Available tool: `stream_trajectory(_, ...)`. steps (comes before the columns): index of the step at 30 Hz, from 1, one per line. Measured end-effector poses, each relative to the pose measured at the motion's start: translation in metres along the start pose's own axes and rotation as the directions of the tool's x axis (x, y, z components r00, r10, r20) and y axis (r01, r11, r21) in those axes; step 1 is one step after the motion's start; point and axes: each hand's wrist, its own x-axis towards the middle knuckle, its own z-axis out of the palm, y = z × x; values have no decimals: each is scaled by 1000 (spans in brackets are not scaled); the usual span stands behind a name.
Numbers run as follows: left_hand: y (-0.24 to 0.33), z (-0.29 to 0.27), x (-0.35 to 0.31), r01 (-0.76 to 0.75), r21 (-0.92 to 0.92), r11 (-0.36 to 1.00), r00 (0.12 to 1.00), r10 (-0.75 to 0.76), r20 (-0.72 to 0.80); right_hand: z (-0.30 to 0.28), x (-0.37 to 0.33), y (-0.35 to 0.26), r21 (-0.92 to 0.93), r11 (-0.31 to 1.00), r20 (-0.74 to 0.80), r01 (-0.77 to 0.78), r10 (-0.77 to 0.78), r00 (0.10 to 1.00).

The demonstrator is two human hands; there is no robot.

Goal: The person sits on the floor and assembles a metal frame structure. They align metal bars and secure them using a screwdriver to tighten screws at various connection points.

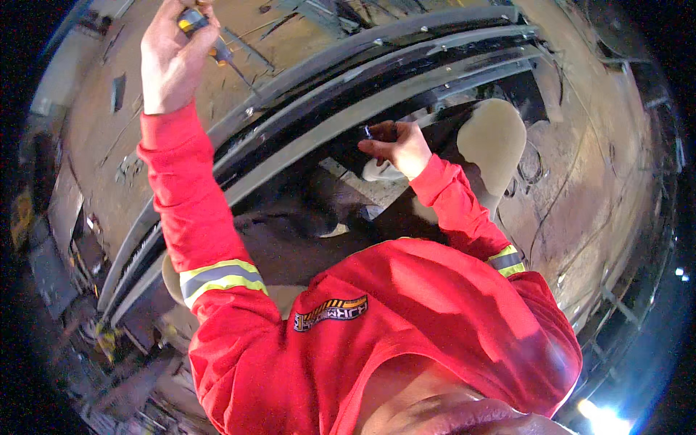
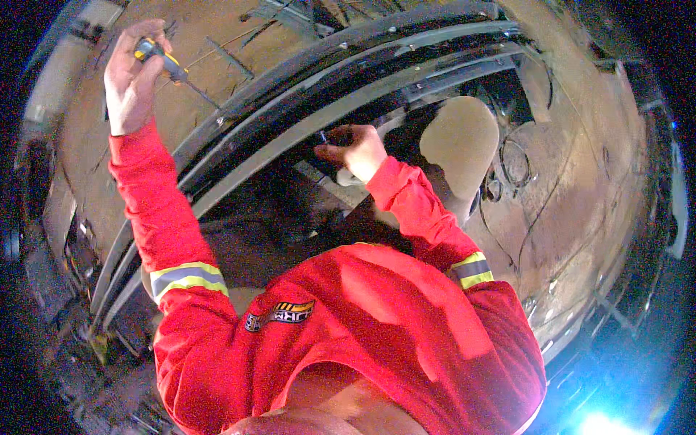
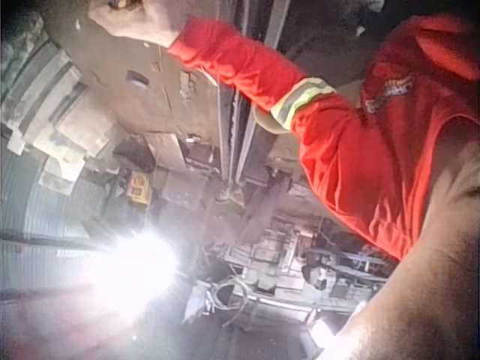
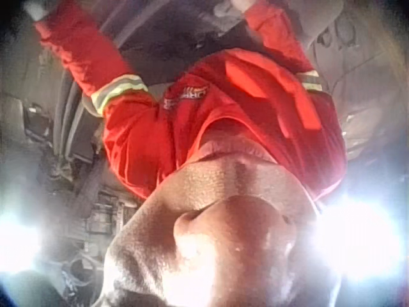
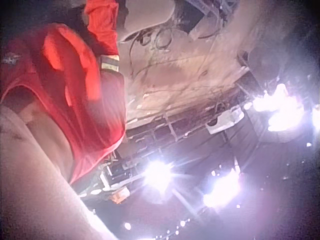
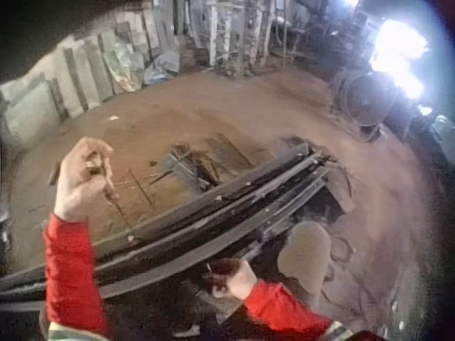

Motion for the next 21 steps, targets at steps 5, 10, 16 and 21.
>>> stream_trajectory(5, 31, -23, -61, 79, 378, 922, 997, -66, -48, 28, -4, -26, 319, 942, 195, -100, 38, 980)
stream_trajectory(10, 11, -48, -157, 373, 294, 880, 925, -378, -39, 73, 22, -15, 282, 930, 319, -237, 142, 937)
stream_trajectory(16, -21, -78, -217, 452, 313, 835, 891, -442, -108, 143, 89, 17, 37, 995, 224, -90, 79, 971)
stream_trajectory(21, -19, -99, -257, 529, 522, 669, 793, -609, -23, 145, 85, -13, 218, 920, 381, -327, 228, 896)
